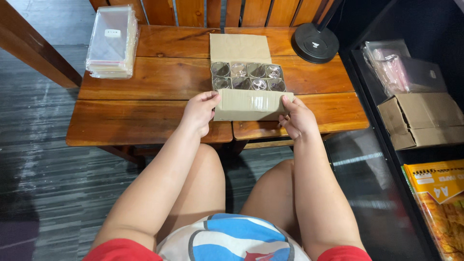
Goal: The person sits on the floor and opens a cardboard box containing small glass cups. They remove the cups one by one from the packaging and place them on a wooden bench. After emptying the box, they fold the cardboard packaging and place it on a nearby shelf.
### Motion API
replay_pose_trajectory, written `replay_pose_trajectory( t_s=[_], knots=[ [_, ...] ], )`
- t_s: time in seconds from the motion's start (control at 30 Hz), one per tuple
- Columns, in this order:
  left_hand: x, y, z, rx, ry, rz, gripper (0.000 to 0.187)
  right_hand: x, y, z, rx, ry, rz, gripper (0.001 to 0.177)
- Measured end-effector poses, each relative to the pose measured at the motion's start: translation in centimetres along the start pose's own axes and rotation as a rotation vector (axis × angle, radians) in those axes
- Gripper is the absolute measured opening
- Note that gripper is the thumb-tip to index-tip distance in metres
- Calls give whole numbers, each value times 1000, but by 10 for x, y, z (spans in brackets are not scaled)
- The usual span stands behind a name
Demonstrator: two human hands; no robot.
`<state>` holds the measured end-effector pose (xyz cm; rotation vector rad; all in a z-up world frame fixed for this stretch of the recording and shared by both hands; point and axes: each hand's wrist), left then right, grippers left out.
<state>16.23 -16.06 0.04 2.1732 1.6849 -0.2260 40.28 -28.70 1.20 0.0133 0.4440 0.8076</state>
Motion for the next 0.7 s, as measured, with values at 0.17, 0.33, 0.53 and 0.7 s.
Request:
replay_pose_trajectory(
  t_s=[0.17, 0.33, 0.53, 0.7],
  knots=[
    [7, -12, 16, -48, 4, 81, 19, -15, 1, 3, 29, -32, 53, 26],
    [-11, -17, 3, -86, 51, 203, 10, -42, 4, 17, 196, -101, 83, 33],
    [-43, -24, -21, -204, -22, 280, 8, -62, -2, 28, 295, -103, 155, 52],
    [-43, -36, -9, 181, 61, 197, 26, -53, -37, 17, 59, -95, 138, 26]
  ],
)
Point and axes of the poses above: each hand's wrist, its own x-axis towards the middle knuckle, its own y-axis out of the palm, z = x × y, and after that the axes turned 3 degrees about -x, right-handed
